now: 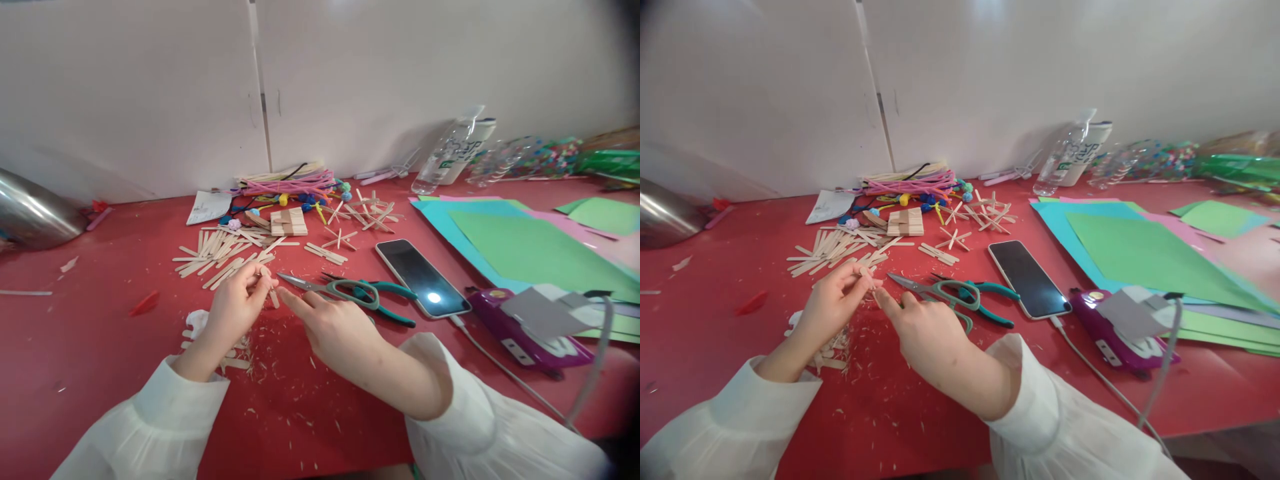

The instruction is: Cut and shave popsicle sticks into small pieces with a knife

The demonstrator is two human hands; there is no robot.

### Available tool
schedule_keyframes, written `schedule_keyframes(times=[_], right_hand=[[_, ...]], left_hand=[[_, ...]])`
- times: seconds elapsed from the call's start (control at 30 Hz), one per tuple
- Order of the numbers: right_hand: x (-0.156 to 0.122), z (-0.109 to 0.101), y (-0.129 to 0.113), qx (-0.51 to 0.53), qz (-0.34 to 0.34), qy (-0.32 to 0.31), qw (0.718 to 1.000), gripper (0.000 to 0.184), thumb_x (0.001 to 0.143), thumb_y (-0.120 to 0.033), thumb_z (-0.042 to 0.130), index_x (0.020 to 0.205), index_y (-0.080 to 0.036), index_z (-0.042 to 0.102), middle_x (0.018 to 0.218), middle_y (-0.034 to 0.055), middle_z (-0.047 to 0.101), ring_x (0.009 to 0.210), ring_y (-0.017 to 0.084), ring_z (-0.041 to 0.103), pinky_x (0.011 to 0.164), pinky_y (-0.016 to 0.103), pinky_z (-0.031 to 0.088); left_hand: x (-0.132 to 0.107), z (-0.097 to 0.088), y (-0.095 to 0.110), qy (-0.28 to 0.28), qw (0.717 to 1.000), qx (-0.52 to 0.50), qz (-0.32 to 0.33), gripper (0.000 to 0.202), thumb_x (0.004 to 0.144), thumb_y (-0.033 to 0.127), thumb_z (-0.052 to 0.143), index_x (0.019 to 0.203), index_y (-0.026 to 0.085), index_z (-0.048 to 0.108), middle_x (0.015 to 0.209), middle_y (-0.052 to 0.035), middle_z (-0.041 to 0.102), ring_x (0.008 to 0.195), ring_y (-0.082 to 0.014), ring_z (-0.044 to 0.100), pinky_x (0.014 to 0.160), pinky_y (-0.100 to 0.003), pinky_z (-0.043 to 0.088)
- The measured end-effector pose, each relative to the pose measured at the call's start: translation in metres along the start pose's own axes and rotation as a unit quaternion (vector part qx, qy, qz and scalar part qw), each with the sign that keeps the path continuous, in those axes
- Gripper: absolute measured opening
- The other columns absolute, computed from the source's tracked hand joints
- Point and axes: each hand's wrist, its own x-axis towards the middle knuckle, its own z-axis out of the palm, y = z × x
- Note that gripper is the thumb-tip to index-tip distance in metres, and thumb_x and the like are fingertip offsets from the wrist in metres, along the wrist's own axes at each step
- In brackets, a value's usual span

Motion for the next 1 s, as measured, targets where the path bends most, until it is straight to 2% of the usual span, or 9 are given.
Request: schedule_keyframes(times=[0.13,0.37,0.67,0.8,0.9,1.0], right_hand=[[-0.0001,-0.0017,0.0017,0.008,0.003,-0.010,1.000,0.070,0.077,-0.006,0.043,0.143,-0.025,0.026,0.094,0.0073,0.064,0.067,0.020,0.064,0.051,0.029,0.043],[-0.0020,-0.0030,0.0022,0.011,0.002,-0.013,1.000,0.069,0.078,-0.006,0.042,0.143,-0.024,0.026,0.097,0.0084,0.064,0.069,0.021,0.064,0.051,0.029,0.043],[-0.0013,-0.0013,0.0004,0.019,0.009,-0.018,1.000,0.067,0.078,-0.006,0.042,0.142,-0.022,0.029,0.098,0.0119,0.066,0.073,0.020,0.064,0.056,0.027,0.045],[-0.0016,-0.0028,0.0014,0.032,0.016,-0.026,0.999,0.065,0.079,-0.007,0.042,0.142,-0.020,0.030,0.099,0.0127,0.066,0.078,0.021,0.065,0.058,0.027,0.046],[-0.0011,-0.0047,0.0023,0.044,0.024,-0.033,0.998,0.063,0.080,-0.008,0.041,0.141,-0.019,0.031,0.106,0.0140,0.065,0.084,0.023,0.064,0.061,0.028,0.047],[-0.0001,-0.0061,0.0035,0.058,0.026,-0.034,0.997,0.060,0.081,-0.008,0.041,0.140,-0.018,0.034,0.106,0.0134,0.065,0.087,0.022,0.064,0.065,0.029,0.047]], left_hand=[[0.0009,-0.0014,-0.0011,-0.021,0.999,-0.024,0.010,0.010,0.084,0.028,0.048,0.077,0.021,0.048,0.073,0.0014,0.065,0.075,-0.0153,0.067,0.064,-0.021,0.048],[0.0025,-0.0033,-0.0032,-0.056,0.997,-0.035,0.036,0.007,0.085,0.027,0.048,0.080,0.021,0.049,0.077,0.0008,0.064,0.079,-0.0158,0.066,0.069,-0.023,0.049],[0.0027,-0.0035,-0.0024,-0.062,0.998,-0.025,0.017,0.010,0.086,0.028,0.046,0.080,0.021,0.049,0.080,0.0000,0.064,0.073,-0.0153,0.063,0.066,-0.025,0.048],[0.0040,-0.0046,-0.0033,-0.102,0.993,-0.045,0.025,0.005,0.084,0.024,0.048,0.081,0.021,0.047,0.085,-0.0006,0.063,0.076,-0.0150,0.064,0.070,-0.025,0.048],[0.0045,-0.0039,-0.0042,-0.140,0.988,-0.066,0.022,0.007,0.081,0.019,0.050,0.082,0.022,0.043,0.080,0.0011,0.060,0.071,-0.0138,0.063,0.070,-0.026,0.049],[0.0045,-0.0009,-0.0064,-0.146,0.988,-0.051,0.019,0.011,0.079,0.017,0.050,0.082,0.022,0.041,0.075,0.0022,0.056,0.070,-0.0140,0.061,0.069,-0.027,0.048]])
